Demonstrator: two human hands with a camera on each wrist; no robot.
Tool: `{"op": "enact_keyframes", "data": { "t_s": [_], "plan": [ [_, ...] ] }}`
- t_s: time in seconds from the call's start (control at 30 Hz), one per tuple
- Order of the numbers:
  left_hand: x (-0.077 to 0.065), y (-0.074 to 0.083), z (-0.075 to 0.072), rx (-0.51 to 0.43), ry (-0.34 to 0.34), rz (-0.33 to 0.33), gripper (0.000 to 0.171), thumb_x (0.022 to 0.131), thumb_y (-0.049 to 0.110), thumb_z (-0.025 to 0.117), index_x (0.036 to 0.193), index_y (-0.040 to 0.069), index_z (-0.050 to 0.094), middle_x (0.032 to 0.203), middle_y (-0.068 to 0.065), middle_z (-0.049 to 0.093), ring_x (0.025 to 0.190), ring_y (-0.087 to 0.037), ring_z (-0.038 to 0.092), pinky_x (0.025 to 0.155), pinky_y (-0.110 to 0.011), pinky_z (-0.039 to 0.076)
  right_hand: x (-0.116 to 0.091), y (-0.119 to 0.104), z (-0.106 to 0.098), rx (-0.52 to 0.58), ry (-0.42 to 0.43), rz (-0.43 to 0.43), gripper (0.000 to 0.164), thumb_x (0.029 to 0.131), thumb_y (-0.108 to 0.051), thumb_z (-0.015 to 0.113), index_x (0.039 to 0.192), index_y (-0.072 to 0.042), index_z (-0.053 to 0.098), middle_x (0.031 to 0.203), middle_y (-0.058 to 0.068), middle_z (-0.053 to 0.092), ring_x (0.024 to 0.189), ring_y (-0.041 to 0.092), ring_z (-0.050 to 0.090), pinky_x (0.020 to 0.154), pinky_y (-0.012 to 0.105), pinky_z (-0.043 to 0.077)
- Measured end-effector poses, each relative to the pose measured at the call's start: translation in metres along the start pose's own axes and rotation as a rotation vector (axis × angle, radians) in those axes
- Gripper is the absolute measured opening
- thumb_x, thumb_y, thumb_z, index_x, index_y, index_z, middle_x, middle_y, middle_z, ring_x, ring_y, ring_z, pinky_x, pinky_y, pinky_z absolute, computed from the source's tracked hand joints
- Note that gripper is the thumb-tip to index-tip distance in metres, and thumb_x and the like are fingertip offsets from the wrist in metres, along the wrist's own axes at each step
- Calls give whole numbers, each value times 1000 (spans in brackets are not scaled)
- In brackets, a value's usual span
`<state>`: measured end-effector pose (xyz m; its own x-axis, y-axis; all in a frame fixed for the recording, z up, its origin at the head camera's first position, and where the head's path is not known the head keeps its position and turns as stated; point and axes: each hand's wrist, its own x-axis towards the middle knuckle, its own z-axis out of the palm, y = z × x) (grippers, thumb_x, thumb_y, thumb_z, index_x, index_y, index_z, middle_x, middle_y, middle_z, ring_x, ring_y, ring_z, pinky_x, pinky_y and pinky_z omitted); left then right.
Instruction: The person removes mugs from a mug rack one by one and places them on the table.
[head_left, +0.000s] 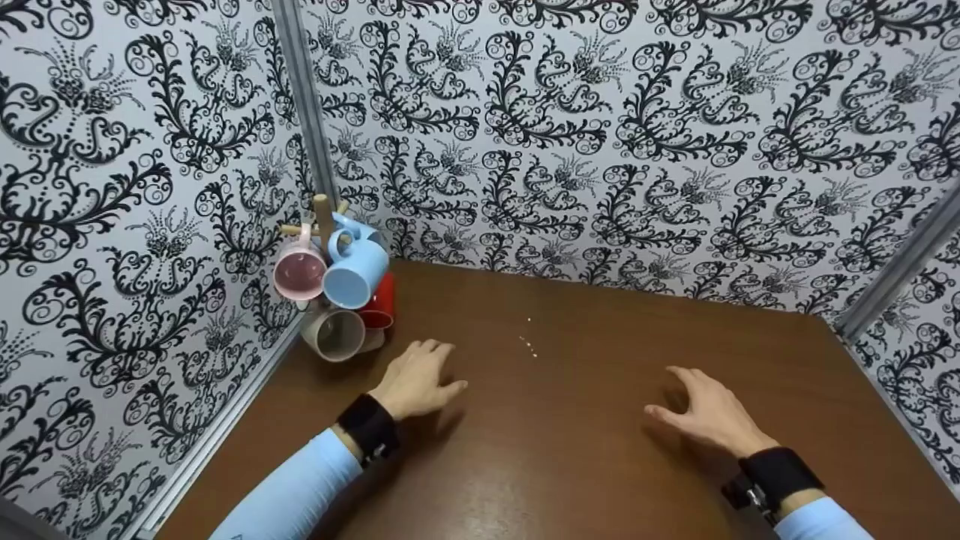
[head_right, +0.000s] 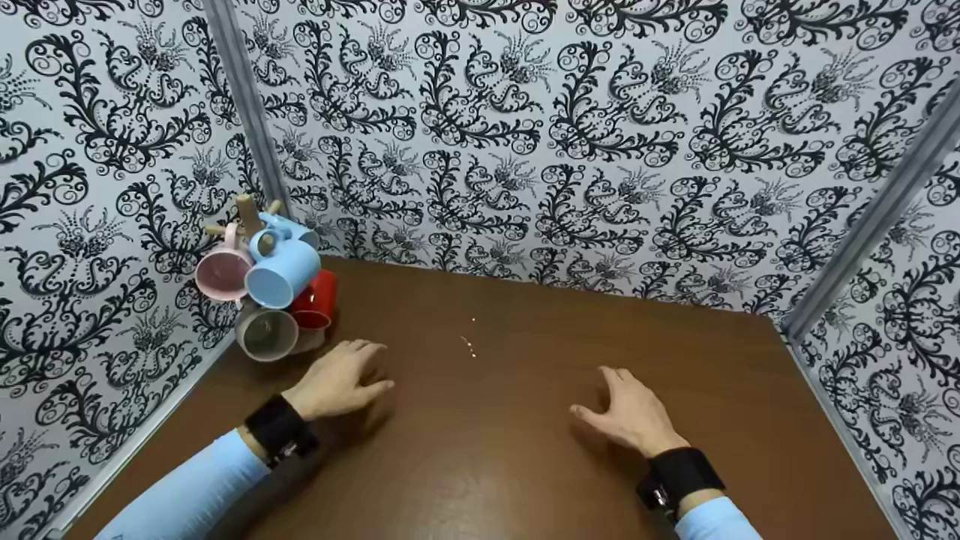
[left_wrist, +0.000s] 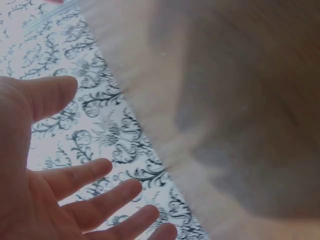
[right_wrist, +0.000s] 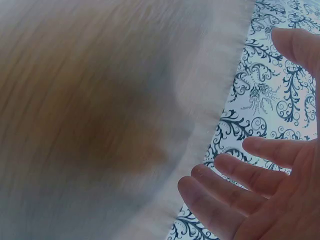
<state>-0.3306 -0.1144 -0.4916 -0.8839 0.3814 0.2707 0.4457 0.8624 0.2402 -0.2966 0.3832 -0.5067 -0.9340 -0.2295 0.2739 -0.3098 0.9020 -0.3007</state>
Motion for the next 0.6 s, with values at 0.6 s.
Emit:
{"op": "enact_keyframes", "data": {
  "t_s": [0.6],
  "plan": [
    [2,11,-62,33,13,7,67,92,55,74,141,10,64,136,-13,67,123,-33,60,101,-52,52,4,-12,-3,51,-4,-28,89,86,-60,81,145,2,57,139,30,62,126,53,59,103,70,46]
  ]
}}
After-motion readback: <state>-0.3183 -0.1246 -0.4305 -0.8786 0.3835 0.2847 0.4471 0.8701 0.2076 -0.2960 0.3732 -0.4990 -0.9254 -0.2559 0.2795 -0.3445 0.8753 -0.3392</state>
